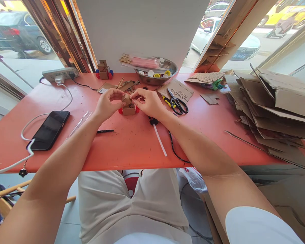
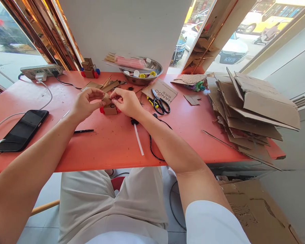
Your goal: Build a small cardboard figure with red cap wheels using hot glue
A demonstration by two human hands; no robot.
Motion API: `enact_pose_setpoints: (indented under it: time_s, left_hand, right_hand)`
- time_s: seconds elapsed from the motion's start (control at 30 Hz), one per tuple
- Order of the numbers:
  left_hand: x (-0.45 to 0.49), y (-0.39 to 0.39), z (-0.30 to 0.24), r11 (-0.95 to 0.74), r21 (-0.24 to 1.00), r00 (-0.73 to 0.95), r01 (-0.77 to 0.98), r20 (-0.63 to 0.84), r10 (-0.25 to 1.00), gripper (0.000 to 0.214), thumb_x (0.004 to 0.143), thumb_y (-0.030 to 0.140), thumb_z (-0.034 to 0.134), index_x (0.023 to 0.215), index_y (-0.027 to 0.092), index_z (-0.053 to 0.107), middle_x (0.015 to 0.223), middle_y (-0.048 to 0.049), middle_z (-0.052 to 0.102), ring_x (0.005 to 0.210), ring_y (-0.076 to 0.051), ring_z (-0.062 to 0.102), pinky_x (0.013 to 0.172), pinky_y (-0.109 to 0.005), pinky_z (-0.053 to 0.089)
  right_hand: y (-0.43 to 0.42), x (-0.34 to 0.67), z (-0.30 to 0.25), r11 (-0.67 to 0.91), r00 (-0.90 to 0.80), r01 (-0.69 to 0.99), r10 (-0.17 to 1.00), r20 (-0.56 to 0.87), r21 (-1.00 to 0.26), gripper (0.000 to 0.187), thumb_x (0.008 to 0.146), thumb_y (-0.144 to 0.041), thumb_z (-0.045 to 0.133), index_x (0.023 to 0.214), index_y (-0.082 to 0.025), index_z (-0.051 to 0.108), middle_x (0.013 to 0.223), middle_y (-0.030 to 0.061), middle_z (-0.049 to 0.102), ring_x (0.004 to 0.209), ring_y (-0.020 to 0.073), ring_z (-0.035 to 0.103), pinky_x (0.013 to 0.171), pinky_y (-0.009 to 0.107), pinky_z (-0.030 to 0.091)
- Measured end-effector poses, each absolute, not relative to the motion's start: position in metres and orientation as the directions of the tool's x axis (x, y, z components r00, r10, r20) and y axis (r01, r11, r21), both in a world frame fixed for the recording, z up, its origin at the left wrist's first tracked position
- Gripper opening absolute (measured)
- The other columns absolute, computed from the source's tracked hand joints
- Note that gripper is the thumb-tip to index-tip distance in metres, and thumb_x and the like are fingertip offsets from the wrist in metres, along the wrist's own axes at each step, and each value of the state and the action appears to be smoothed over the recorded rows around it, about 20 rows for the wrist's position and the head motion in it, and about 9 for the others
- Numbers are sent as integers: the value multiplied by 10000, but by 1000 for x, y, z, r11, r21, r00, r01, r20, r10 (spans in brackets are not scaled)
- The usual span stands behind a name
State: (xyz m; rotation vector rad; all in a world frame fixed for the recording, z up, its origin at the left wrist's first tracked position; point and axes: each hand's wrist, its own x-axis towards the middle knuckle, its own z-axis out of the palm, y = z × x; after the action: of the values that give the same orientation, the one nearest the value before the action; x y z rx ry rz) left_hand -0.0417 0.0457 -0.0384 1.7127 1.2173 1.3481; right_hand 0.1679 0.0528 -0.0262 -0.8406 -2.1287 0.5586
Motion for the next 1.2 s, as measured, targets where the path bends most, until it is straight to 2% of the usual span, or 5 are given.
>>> enact_pose_setpoints:
  time_s: [0.27,0.5,0.63,0.9,1.2]
  left_hand:
    - [-39,44,-38,-481,826,53,295,488,871,307,669,180,768,966,223,702,1010,-42,778,977,-228,763,958,-392,637]
    - [-40,43,-47,-502,724,127,473,508,852,741,707,214,815,1405,267,570,1101,-36,831,1101,-239,760,1108,-455,558]
    - [-42,47,-52,-477,771,145,422,462,875,767,684,178,805,1410,255,570,1089,-39,835,1095,-247,779,1088,-453,567]
    - [-43,54,-58,-462,843,183,277,426,886,833,634,202,866,1411,234,567,1094,-54,816,1098,-272,789,1094,-491,569]
    - [-58,53,-47,-337,901,324,275,243,914,873,593,258,920,1402,205,598,1196,-120,805,1262,-331,729,1131,-520,544]
  right_hand:
    - [52,169,-26,699,-477,435,714,513,-568,321,797,-107,500,965,-175,764,1018,78,813,967,230,739,908,339,551]
    - [52,170,-23,729,-529,443,682,504,-521,372,800,-111,503,1024,-190,789,1093,84,822,1042,254,736,949,371,562]
    - [52,170,-24,719,-528,452,692,492,-528,279,813,-126,515,923,-191,763,1045,85,822,1030,254,734,966,380,552]
    - [48,167,-26,692,-502,371,710,494,-619,211,892,-340,636,1032,-193,694,1099,90,794,981,229,704,874,349,560]
    - [47,164,-29,683,-484,409,725,491,-605,137,857,-292,617,969,-226,659,1054,80,798,961,232,696,903,381,559]
